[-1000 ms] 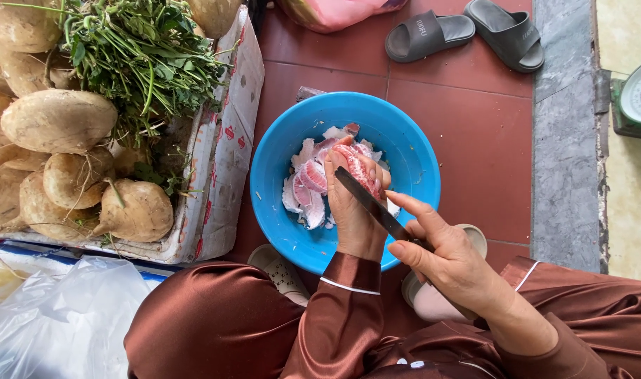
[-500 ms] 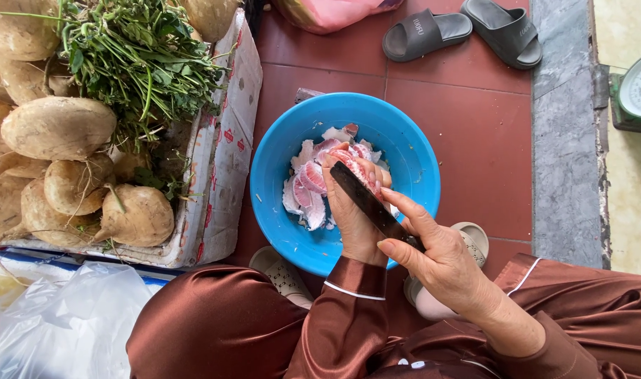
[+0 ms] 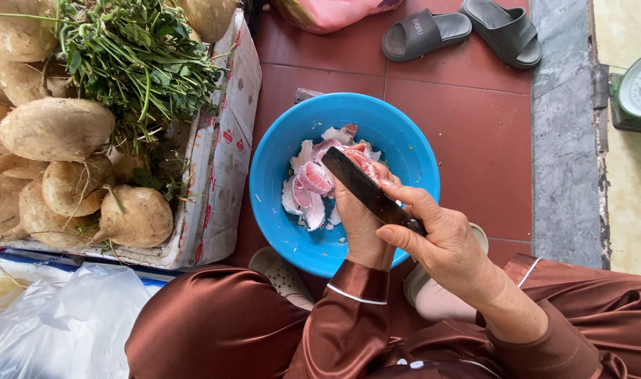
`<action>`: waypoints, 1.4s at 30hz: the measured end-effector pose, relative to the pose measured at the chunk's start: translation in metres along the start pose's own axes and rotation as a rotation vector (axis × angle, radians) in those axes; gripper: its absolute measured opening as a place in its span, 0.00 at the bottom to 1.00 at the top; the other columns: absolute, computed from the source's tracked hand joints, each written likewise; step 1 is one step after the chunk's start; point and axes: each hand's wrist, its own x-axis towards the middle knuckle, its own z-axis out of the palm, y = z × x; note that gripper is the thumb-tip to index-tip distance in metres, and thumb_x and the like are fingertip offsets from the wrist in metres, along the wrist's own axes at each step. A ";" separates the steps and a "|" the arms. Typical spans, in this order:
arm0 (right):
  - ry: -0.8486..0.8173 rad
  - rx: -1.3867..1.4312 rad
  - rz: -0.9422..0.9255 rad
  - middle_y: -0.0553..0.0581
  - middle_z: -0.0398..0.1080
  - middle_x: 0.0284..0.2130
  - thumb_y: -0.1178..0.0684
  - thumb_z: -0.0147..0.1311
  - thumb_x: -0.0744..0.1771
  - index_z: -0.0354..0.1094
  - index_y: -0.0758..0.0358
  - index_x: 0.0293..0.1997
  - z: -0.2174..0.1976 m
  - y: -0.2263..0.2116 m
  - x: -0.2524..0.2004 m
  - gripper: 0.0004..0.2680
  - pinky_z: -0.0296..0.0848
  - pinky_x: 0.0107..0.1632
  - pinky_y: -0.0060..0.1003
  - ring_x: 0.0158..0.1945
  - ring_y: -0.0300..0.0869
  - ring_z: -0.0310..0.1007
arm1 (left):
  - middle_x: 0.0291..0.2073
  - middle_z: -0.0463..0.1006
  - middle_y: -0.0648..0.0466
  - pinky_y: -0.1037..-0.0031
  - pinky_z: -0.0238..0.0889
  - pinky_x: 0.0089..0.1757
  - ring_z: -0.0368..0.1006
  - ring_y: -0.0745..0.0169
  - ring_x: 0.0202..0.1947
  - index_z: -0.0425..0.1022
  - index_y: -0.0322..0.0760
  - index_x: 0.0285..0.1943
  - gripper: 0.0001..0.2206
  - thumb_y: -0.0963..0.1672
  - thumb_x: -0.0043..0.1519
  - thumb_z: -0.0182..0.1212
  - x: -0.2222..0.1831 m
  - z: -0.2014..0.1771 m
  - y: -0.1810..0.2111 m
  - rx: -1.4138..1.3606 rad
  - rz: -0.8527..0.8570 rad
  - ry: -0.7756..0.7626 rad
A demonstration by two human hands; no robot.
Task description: Peeling the skin and pith from a pomelo and separating the fruit into individual segments using a knife and hands.
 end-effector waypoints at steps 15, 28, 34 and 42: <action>0.027 0.707 0.116 0.64 0.67 0.20 0.62 0.58 0.64 0.73 0.66 0.56 -0.036 0.016 0.015 0.14 0.63 0.16 0.27 0.14 0.40 0.66 | 0.13 0.63 0.52 0.83 0.56 0.24 0.60 0.70 0.14 0.68 0.34 0.56 0.11 0.47 0.73 0.51 0.011 0.006 0.003 -0.049 -0.087 -0.073; -0.088 0.375 0.230 0.51 0.67 0.19 0.57 0.60 0.64 0.57 0.55 0.72 -0.012 0.002 -0.012 0.27 0.57 0.21 0.25 0.17 0.33 0.61 | 0.27 0.70 0.58 0.81 0.55 0.30 0.62 0.74 0.26 0.64 0.40 0.60 0.14 0.48 0.70 0.55 0.009 -0.001 0.009 0.014 0.036 -0.106; -0.079 0.443 0.163 0.51 0.66 0.20 0.57 0.58 0.65 0.53 0.56 0.74 -0.002 0.002 -0.010 0.27 0.58 0.22 0.23 0.19 0.32 0.61 | 0.28 0.72 0.59 0.80 0.58 0.32 0.64 0.74 0.27 0.65 0.42 0.58 0.14 0.50 0.70 0.56 0.004 0.000 0.006 0.014 0.063 -0.094; -0.091 0.430 0.123 0.51 0.67 0.22 0.55 0.57 0.66 0.51 0.56 0.75 0.000 -0.003 -0.008 0.26 0.57 0.23 0.24 0.20 0.32 0.60 | 0.29 0.71 0.58 0.84 0.57 0.29 0.64 0.75 0.27 0.66 0.40 0.56 0.13 0.48 0.69 0.58 0.004 0.003 0.010 -0.034 0.037 -0.074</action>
